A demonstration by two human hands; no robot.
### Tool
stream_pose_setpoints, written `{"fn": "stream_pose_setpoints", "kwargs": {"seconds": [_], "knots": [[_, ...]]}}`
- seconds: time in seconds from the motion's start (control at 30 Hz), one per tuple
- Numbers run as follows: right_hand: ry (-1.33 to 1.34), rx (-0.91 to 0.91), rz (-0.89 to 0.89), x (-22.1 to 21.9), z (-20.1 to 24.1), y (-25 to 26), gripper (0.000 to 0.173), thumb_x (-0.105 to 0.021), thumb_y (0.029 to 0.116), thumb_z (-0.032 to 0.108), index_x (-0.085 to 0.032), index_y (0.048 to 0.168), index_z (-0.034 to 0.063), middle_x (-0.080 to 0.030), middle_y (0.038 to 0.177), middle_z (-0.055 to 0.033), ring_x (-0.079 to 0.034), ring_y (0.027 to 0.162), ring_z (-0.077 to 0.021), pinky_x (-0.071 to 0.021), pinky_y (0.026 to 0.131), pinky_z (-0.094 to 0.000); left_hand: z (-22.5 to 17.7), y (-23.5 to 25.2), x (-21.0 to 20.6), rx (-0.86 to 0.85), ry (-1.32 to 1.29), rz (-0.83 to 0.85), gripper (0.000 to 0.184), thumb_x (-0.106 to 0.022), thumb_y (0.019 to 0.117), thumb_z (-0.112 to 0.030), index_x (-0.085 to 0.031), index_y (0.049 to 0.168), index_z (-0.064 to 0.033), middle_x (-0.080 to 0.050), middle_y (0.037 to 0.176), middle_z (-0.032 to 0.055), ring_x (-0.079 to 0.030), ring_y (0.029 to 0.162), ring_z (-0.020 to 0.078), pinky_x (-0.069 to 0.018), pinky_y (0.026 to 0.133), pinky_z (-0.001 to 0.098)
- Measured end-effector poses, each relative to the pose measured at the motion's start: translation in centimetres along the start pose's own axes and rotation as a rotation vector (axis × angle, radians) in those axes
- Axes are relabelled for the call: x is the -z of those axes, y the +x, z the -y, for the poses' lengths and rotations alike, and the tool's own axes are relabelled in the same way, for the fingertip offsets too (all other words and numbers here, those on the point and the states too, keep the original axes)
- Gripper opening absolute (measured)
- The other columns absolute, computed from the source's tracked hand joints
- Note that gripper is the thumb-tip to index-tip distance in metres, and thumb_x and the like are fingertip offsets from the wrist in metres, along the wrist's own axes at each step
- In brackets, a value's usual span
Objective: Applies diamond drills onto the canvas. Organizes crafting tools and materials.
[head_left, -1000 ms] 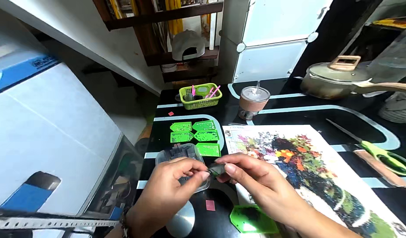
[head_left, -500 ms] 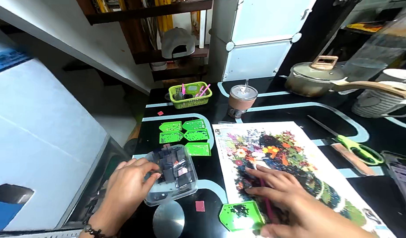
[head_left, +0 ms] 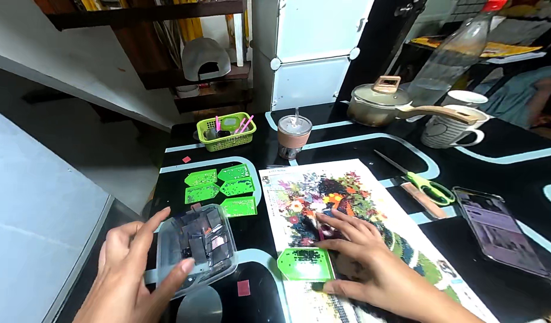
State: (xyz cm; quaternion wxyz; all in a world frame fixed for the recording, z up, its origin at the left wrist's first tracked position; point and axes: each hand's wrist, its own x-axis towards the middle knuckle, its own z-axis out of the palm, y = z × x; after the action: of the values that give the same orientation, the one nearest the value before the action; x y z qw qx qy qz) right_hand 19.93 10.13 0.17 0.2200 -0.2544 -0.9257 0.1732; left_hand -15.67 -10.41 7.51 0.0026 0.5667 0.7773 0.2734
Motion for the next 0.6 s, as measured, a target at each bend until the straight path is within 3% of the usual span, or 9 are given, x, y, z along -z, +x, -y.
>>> {"fn": "stream_pose_setpoints", "kwargs": {"seconds": [0.07,0.1,0.13,0.17,0.23,0.3,0.43,0.6], "knots": [[-0.012,0.001,-0.008,0.2,0.2,0.1,0.061,-0.064,0.0803,0.075,-0.076,0.118,0.0294,-0.055,0.151,-0.0051,-0.043,0.145,-0.035,-0.0312,0.111,-0.07,-1.8,-0.4,0.8,-0.058,-0.105,0.08,0.098,-0.075,0.0818,-0.058,-0.039,0.156,-0.0046,-0.031,0.152,0.0372,-0.044,0.131,0.0457,-0.0446,0.101,0.057],[-0.012,0.01,0.004,0.3,0.2,0.1,0.061,-0.064,0.0807,0.075,-0.076,0.118,0.0287,-0.055,0.152,-0.0048,-0.042,0.146,-0.0351,-0.0308,0.111,-0.0702,-2.5,-0.5,1.1,-0.117,-0.162,0.135,0.099,-0.076,0.0817,-0.056,-0.038,0.156,-0.0028,-0.021,0.158,0.0399,-0.035,0.141,0.0504,-0.0392,0.109,0.0603],[-0.006,0.015,0.014,0.3,0.2,0.1,0.061,-0.065,0.081,0.074,-0.076,0.119,0.0283,-0.054,0.152,-0.0044,-0.042,0.146,-0.0349,-0.0302,0.111,-0.0701,-3.1,-0.4,1.3,-0.184,-0.225,0.198,0.094,-0.077,0.0825,-0.053,-0.041,0.154,-0.0028,-0.02,0.16,0.0398,-0.029,0.146,0.053,-0.0332,0.114,0.0636],[-0.005,0.011,0.007,0.3,0.2,0.1,0.061,-0.064,0.0808,0.075,-0.076,0.119,0.0292,-0.055,0.152,-0.0033,-0.042,0.146,-0.034,-0.0305,0.112,-0.0696,-3.6,-0.2,1.2,-0.256,-0.275,0.261,0.085,-0.073,0.0853,-0.053,-0.047,0.15,-0.004,-0.027,0.158,0.0376,-0.03,0.147,0.0517,-0.0318,0.115,0.0636],[-0.002,-0.002,0.0,0.4,0.1,0.3,0.06,-0.064,0.0802,0.075,-0.076,0.12,0.031,-0.056,0.151,-0.0018,-0.042,0.146,-0.0333,-0.0308,0.111,-0.0693,-5.0,-0.1,0.3,-0.366,-0.393,0.39,0.07,-0.064,0.0925,-0.056,-0.058,0.141,-0.0059,-0.048,0.15,0.0277,-0.045,0.141,0.0404,-0.0374,0.113,0.057],[0.004,-0.005,0.015,0.4,-0.1,0.6,0.061,-0.065,0.08,0.075,-0.076,0.121,0.0307,-0.056,0.151,-0.0017,-0.042,0.146,-0.0333,-0.031,0.111,-0.0698,-6.5,-0.2,-1.4,-0.435,-0.553,0.538,0.061,-0.06,0.0973,-0.051,-0.063,0.135,-0.0033,-0.059,0.141,0.021,-0.055,0.133,0.0319,-0.0405,0.112,0.0538],[-0.008,-0.066,0.067,0.6,-1.7,2.6,0.063,-0.067,0.0793,0.074,-0.076,0.122,0.0289,-0.053,0.153,-0.0018,-0.037,0.149,-0.0327,-0.0267,0.115,-0.0682,-9.5,-1.4,-6.7,-0.496,-0.598,0.729,0.049,-0.062,0.0989,-0.038,-0.065,0.133,-0.0032,-0.062,0.138,0.0193,-0.058,0.13,0.0352,-0.0347,0.115,0.0596],[0.0,-0.171,0.175,0.5,-4.0,6.0,0.061,-0.075,0.077,0.069,-0.076,0.123,0.0294,-0.048,0.158,-0.0061,-0.028,0.153,-0.0342,-0.0198,0.118,-0.066,-11.6,-1.6,-12.1,-0.557,-0.394,0.585,0.039,-0.066,0.0965,-0.025,-0.068,0.13,-0.0053,-0.061,0.141,0.0198,-0.053,0.136,0.0391,-0.0338,0.117,0.0599]]}}
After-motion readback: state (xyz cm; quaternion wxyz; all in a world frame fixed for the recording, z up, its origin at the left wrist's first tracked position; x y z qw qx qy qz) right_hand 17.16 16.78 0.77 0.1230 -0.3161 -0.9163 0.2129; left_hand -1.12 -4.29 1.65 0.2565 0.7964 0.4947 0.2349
